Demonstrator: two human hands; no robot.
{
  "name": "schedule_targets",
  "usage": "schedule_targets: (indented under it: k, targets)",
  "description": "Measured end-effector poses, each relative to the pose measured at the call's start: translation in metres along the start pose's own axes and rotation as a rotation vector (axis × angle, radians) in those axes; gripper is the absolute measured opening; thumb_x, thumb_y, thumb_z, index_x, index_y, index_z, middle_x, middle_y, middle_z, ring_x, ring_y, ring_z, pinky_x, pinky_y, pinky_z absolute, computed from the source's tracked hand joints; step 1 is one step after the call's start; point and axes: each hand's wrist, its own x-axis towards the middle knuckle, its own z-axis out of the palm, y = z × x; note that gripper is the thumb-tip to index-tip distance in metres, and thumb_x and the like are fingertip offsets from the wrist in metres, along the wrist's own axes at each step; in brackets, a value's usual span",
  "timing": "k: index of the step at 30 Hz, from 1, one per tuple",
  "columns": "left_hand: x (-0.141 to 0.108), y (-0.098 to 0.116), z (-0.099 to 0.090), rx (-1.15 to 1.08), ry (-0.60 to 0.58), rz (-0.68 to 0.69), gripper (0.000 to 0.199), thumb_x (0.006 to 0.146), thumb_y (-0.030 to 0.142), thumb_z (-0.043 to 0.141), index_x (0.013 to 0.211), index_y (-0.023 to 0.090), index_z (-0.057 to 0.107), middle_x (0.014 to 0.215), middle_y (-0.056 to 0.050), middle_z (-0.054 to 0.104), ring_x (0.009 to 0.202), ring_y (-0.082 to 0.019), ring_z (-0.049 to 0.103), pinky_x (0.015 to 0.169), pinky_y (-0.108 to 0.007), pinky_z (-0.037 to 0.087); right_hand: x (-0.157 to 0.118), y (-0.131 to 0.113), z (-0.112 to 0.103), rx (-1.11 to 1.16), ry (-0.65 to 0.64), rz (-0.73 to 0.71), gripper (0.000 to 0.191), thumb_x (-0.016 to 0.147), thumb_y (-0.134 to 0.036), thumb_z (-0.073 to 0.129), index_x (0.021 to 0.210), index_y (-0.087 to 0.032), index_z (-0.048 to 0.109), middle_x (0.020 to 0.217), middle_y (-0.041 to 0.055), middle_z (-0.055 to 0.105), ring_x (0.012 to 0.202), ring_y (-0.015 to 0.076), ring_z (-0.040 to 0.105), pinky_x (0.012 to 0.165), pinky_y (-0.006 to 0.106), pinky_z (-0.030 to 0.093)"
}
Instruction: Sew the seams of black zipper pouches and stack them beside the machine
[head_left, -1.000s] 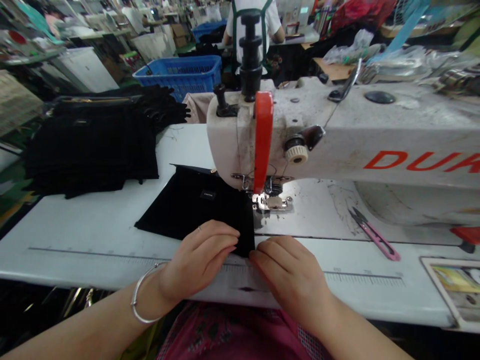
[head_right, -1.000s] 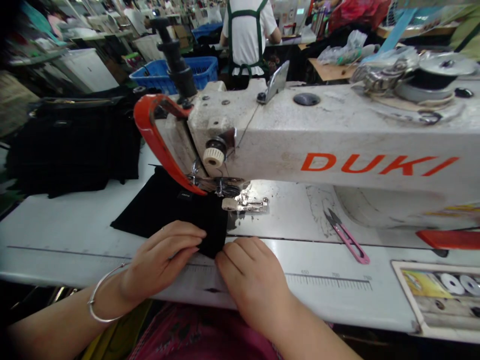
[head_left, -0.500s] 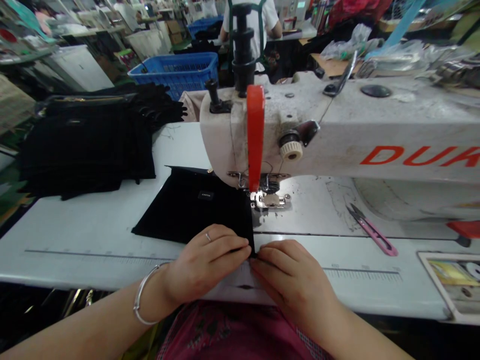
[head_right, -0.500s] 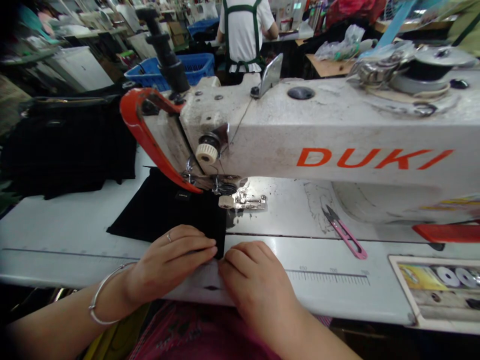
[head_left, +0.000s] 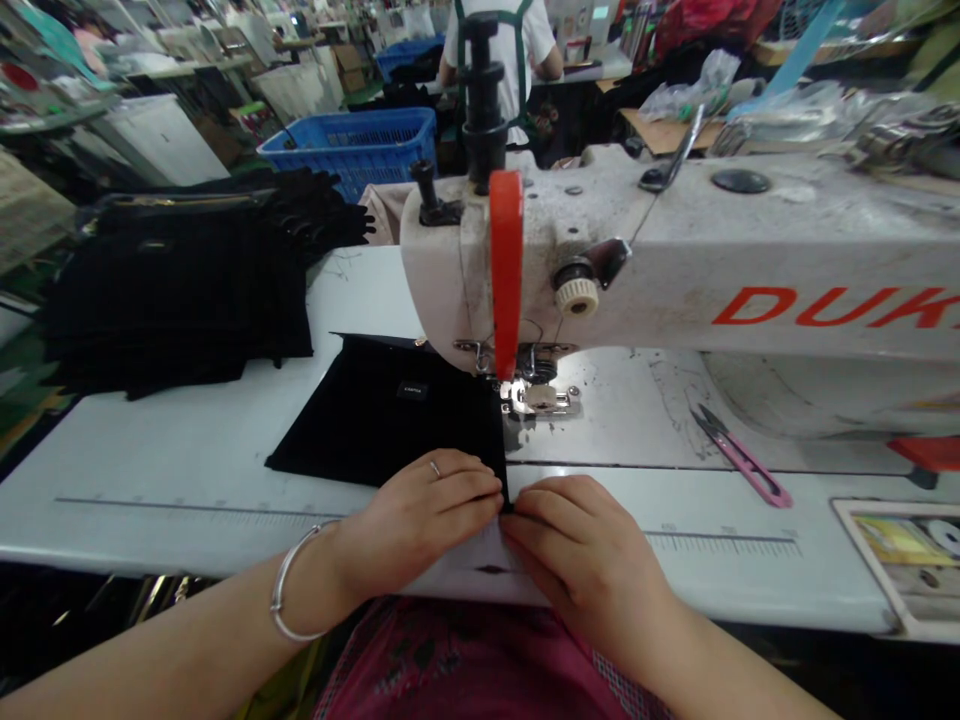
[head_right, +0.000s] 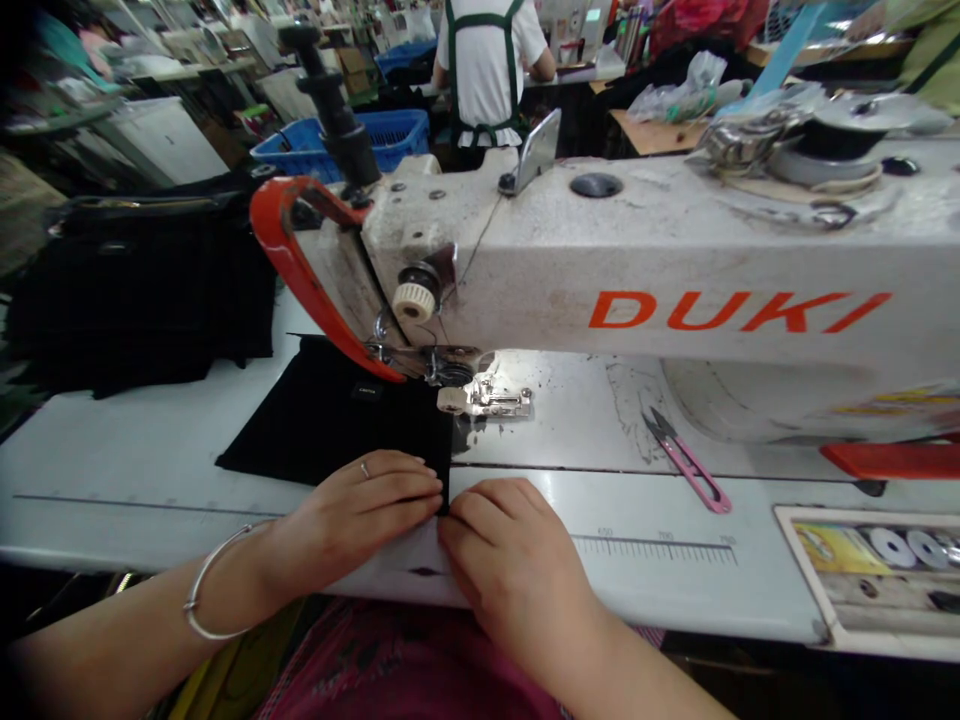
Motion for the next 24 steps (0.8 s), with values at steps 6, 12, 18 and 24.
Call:
schedule_targets:
  k: [6,12,18,24]
  targets:
    - [-0.004,-0.003,-0.002,0.024,-0.051,0.006,0.028,0.098,0.010,0.050,0.123,0.012,0.060,0.117,-0.009,0.069,0.116,-0.021,0.060,0.104,-0.041,0.053,0.001,-0.001,-0.002,0.015,0.009,-0.008,0.016,0.095,-0.010,0.058,0.107,-0.015,0.067,0.099,0.0055,0.067,0.094,0.0214,0.057,0.084,0.038,0.047]
    - [-0.004,-0.006,-0.005,-0.010,-0.063,0.022,0.026,0.099,0.009,0.048,0.121,0.013,0.061,0.120,-0.008,0.069,0.119,-0.019,0.060,0.108,-0.039,0.050,-0.002,-0.003,-0.005,0.038,0.004,0.028,0.016,0.096,-0.011,0.057,0.108,-0.016,0.066,0.104,0.0058,0.068,0.095,0.0213,0.058,0.086,0.038,0.047]
    - [0.001,-0.009,-0.008,-0.041,-0.022,0.054,0.022,0.101,0.012,0.045,0.110,0.013,0.064,0.116,-0.006,0.071,0.116,-0.017,0.062,0.108,-0.034,0.050,-0.001,-0.002,-0.003,-0.003,0.002,-0.035,0.024,0.097,-0.011,0.055,0.119,-0.016,0.062,0.120,0.0073,0.066,0.106,0.0225,0.059,0.092,0.040,0.047]
    - [0.002,-0.018,-0.005,-0.048,-0.007,0.057,0.018,0.099,0.010,0.049,0.109,0.013,0.064,0.116,-0.005,0.071,0.113,-0.014,0.063,0.111,-0.030,0.046,0.006,0.000,-0.006,-0.070,-0.051,-0.036,0.022,0.097,-0.015,0.055,0.118,-0.018,0.064,0.121,0.0063,0.066,0.108,0.0240,0.058,0.091,0.042,0.048]
